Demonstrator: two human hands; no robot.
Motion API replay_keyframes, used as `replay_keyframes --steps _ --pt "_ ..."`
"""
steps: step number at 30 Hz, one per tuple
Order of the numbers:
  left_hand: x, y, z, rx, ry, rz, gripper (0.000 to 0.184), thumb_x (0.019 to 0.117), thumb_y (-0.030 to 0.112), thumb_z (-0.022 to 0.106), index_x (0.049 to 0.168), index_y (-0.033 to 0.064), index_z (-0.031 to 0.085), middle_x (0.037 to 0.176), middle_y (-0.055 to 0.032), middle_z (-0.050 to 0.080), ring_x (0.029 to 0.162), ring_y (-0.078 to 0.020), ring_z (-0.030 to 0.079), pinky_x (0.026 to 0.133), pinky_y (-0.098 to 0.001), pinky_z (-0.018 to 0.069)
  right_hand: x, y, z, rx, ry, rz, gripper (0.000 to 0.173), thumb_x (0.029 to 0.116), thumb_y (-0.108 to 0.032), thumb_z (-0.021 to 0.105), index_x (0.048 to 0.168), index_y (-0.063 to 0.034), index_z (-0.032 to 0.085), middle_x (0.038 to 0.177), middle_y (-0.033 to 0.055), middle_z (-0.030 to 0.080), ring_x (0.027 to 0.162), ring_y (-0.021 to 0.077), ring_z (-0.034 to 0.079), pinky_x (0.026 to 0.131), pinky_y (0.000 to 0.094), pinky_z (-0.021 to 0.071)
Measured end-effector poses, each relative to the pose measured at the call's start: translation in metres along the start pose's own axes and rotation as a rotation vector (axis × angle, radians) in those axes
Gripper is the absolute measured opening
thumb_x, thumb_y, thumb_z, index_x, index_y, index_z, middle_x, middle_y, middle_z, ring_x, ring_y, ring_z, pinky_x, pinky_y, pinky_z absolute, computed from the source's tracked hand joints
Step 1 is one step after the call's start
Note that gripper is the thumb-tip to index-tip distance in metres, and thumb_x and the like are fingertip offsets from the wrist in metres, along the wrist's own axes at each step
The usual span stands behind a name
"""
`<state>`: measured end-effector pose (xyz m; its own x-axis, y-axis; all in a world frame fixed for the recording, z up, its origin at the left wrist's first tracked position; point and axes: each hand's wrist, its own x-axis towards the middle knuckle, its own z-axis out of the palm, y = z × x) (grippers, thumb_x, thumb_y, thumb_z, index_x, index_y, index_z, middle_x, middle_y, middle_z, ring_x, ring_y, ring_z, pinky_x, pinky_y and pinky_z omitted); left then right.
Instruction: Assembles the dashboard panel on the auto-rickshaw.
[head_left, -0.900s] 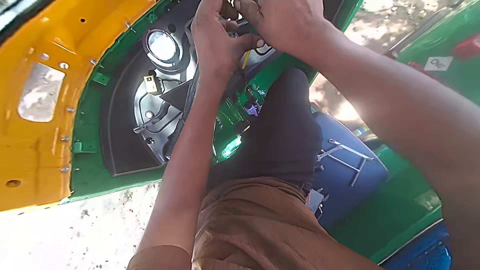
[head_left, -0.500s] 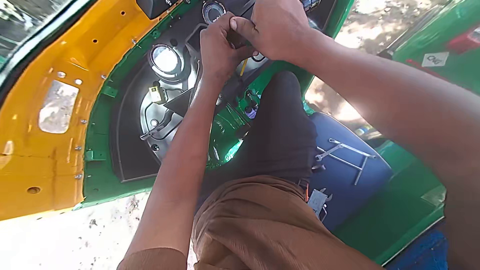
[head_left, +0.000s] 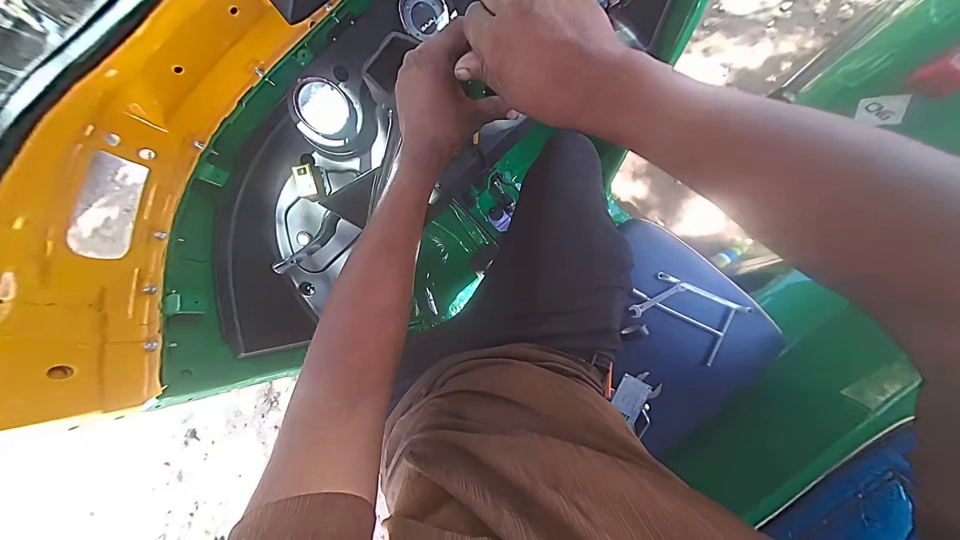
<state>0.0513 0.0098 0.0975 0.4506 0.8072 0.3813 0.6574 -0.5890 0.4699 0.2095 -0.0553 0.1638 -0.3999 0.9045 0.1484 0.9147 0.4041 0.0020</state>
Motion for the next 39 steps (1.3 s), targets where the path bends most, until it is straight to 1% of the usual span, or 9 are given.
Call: replay_keyframes --steps 5,10,14,20,25,28,31,36,39 --pt "-0.001 -0.003 0.004 -0.06 0.18 0.062 0.029 0.0801 0.042 0.077 0.1 0.0214 0.075 0.094 0.0073 0.074 0.091 -0.0027 0.069 0.083 -0.0311 0.0548 0.008 -0.003 0.0 0.088 0.012 0.047 0.065 0.1092 -0.055 0.029 0.099 -0.003 0.066 0.097 0.02 0.066 0.101 0.0406 0.065 0.079 0.0616 0.0471" --pt "0.0 0.003 -0.002 0.103 0.005 -0.02 0.041 0.0805 0.042 0.076 0.107 0.0112 0.071 0.095 -0.0059 0.074 0.092 -0.0215 0.07 0.087 -0.0492 0.0528 -0.008 -0.002 -0.01 0.171 -0.021 -0.104 0.035 0.1059 -0.025 0.056 0.134 -0.0046 0.055 0.122 0.0199 0.062 0.113 0.0374 0.063 0.095 0.052 0.0514" --pt "-0.002 0.006 -0.003 0.122 -0.044 -0.011 0.058 0.0775 0.055 0.08 0.118 0.0153 0.07 0.099 -0.0026 0.074 0.092 -0.0184 0.069 0.088 -0.0465 0.0533 -0.014 0.0 -0.002 0.002 -0.033 -0.208 0.031 0.1063 0.001 0.042 0.136 0.0059 0.05 0.126 0.0274 0.054 0.12 0.0434 0.059 0.099 0.0512 0.0511" --pt "-0.002 -0.002 -0.001 0.045 0.047 0.02 0.054 0.0737 0.049 0.083 0.114 0.0165 0.07 0.101 0.005 0.074 0.095 -0.0057 0.068 0.091 -0.0336 0.0535 0.006 0.003 0.0 0.02 -0.055 -0.075 0.051 0.1127 -0.042 0.034 0.115 0.0026 0.06 0.106 0.0229 0.063 0.102 0.042 0.065 0.081 0.0588 0.0513" --pt "-0.004 0.001 -0.004 -0.043 0.049 0.027 0.056 0.0718 0.041 0.089 0.122 0.0231 0.071 0.109 0.0076 0.075 0.099 -0.0025 0.069 0.094 -0.0306 0.0541 0.009 0.007 -0.005 0.076 -0.076 0.066 0.063 0.1088 -0.056 0.032 0.09 -0.0043 0.062 0.087 0.018 0.062 0.089 0.0398 0.066 0.069 0.0608 0.0466" --pt "-0.002 -0.002 -0.003 -0.062 0.029 0.035 0.051 0.0758 0.04 0.086 0.119 0.0183 0.07 0.1 0.007 0.075 0.092 -0.0027 0.069 0.09 -0.0311 0.0553 0.007 0.008 -0.007 0.115 -0.074 -0.011 0.047 0.1086 -0.047 0.045 0.117 -0.0045 0.064 0.103 0.0189 0.066 0.101 0.0395 0.066 0.081 0.0606 0.0504" --pt "-0.003 -0.003 0.0 -0.035 0.058 0.031 0.042 0.0761 0.041 0.083 0.108 0.0154 0.071 0.088 0.0072 0.072 0.081 -0.0025 0.067 0.081 -0.0302 0.0551 -0.004 0.0 -0.01 0.118 -0.119 -0.075 0.033 0.1077 -0.018 0.051 0.138 -0.0055 0.054 0.12 0.0229 0.062 0.112 0.0429 0.063 0.091 0.0586 0.0514" --pt "0.0 -0.004 0.0 0.029 0.032 0.025 0.048 0.0768 0.046 0.082 0.115 0.0192 0.071 0.099 0.006 0.074 0.091 -0.0058 0.069 0.088 -0.0345 0.0556 -0.008 0.003 -0.005 -0.048 -0.113 -0.12 0.029 0.1109 -0.007 0.038 0.135 0.0058 0.047 0.124 0.0297 0.056 0.118 0.0486 0.06 0.093 0.0592 0.0518" --pt "-0.005 -0.004 0.003 0.036 0.061 0.023 0.053 0.0778 0.053 0.08 0.117 0.0187 0.072 0.097 0.0069 0.075 0.09 -0.0051 0.069 0.087 -0.0337 0.0552 0.0 0.009 -0.004 -0.042 -0.077 -0.173 0.027 0.1112 -0.02 0.044 0.122 0.0013 0.057 0.106 0.0228 0.063 0.099 0.042 0.065 0.078 0.0565 0.0515"
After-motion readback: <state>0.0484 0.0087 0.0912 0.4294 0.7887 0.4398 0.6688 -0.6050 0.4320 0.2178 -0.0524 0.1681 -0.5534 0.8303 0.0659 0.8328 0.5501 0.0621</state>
